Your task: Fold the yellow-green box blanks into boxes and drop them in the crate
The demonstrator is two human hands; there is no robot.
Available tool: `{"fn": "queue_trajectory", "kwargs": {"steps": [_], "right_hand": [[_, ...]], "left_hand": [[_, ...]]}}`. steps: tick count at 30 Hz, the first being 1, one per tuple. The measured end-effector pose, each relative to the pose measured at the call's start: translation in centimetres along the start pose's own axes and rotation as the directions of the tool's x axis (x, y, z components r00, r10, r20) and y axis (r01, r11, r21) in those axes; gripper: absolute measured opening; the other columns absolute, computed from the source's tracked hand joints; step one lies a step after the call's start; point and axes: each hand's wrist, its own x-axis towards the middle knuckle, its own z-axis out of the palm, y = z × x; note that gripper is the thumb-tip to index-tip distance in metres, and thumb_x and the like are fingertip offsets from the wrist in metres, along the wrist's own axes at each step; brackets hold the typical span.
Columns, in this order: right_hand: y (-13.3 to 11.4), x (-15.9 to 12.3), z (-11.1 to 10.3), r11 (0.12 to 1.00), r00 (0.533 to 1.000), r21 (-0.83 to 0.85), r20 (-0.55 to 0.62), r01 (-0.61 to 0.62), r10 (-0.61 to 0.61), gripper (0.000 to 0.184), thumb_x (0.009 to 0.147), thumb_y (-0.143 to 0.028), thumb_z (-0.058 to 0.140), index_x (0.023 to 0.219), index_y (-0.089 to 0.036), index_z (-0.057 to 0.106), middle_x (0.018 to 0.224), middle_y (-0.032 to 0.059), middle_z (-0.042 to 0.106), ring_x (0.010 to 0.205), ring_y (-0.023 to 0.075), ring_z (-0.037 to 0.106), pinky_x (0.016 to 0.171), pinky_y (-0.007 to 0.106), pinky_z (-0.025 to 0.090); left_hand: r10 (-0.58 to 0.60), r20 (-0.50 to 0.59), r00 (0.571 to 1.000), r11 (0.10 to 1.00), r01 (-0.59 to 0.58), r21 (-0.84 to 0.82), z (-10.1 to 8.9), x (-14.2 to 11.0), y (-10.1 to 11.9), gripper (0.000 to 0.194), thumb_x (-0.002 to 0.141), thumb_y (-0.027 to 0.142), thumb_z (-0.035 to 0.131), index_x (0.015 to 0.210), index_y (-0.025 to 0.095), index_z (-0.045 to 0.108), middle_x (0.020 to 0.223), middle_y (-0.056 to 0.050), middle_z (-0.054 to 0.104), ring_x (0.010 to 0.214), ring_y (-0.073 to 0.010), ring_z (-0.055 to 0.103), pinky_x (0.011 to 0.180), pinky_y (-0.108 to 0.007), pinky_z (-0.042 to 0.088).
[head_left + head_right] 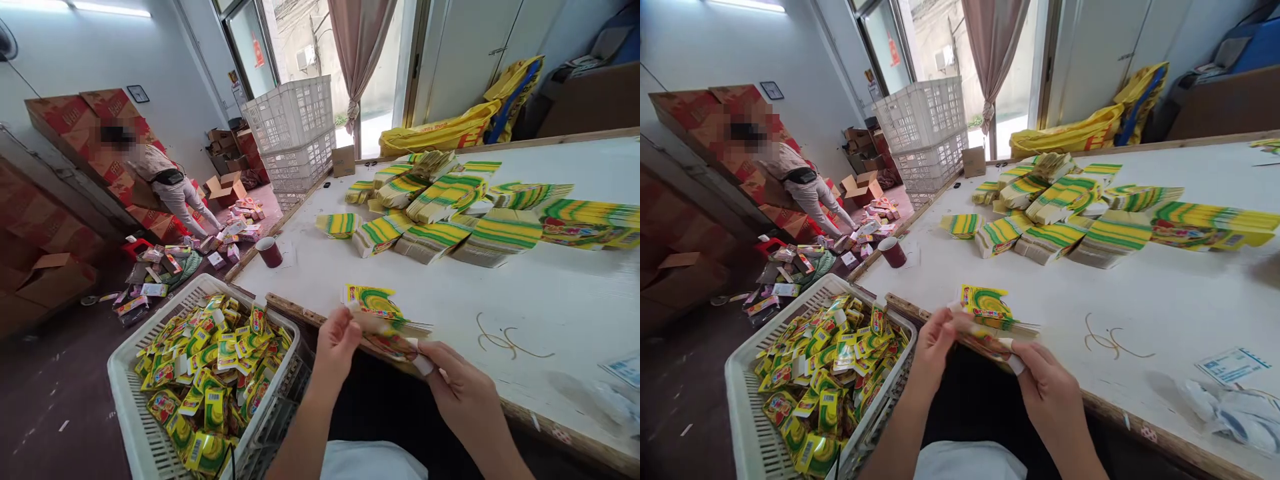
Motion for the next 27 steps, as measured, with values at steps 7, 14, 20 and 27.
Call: {"fn": "queue_trajectory", "kwargs": {"steps": [7, 14, 20, 27], "right_hand": [[-1.0, 0.7, -1.5, 0.835, 0.871, -0.246, 0.129, 0.492, -0.474, 0.036, 0.084, -0.007, 0.049, 0.095, -0.035, 0.068, 0.094, -0.0048, 0.075, 0.101, 0.0203, 0.063, 0.106, 0.042, 0.032], [-1.7, -0.4, 0.0, 0.961, 0.963, 0.223, -0.176, -0.165, 0.206, 0.067, 0.082, -0.040, 0.062, 0.143, -0.027, 0.037, 0.149, 0.0100, 0.040, 0.135, 0.0318, 0.039, 0.109, 0.049, 0.035], [-3.2, -0.5, 2.2, 0.463, 0.764, 0.634, 0.351, -0.619, 0.541, 0.057, 0.079, -0.058, 0.060, 0.126, -0.026, 0.059, 0.127, 0.0089, 0.064, 0.113, 0.0303, 0.062, 0.091, 0.042, 0.053], [-1.7, -0.2, 1.3, 0.653, 0.792, 0.452, 0.286, -0.608, 0.540, 0.047, 0.069, -0.059, 0.069, 0.090, -0.018, 0.073, 0.092, 0.0108, 0.075, 0.089, 0.0313, 0.068, 0.078, 0.040, 0.056]], "left_hand": [[-0.146, 0.367, 0.919, 0.831, -0.088, 0.550, -0.7, 0.2, 1.6, 0.088, 0.048, 0.045, 0.088, 0.125, 0.021, 0.054, 0.120, -0.012, 0.063, 0.111, -0.0316, 0.058, 0.097, -0.044, 0.045], [-0.164, 0.319, 0.933, 0.638, -0.147, 0.756, 0.6, 0.0, 0.4, 0.067, 0.057, 0.031, 0.081, 0.118, 0.021, 0.053, 0.107, -0.009, 0.067, 0.097, -0.0300, 0.063, 0.084, -0.041, 0.051], [-0.120, 0.395, 0.911, 0.639, -0.233, 0.733, 0.3, -1.5, -0.7, 0.079, 0.058, 0.029, 0.079, 0.128, 0.023, 0.043, 0.115, -0.008, 0.064, 0.101, -0.0282, 0.064, 0.087, -0.040, 0.052], [0.033, 0.405, 0.914, 0.400, -0.383, 0.833, 0.0, -1.7, -2.1, 0.070, 0.060, 0.033, 0.080, 0.120, 0.018, 0.047, 0.106, -0.010, 0.060, 0.094, -0.0281, 0.062, 0.080, -0.043, 0.054]]}}
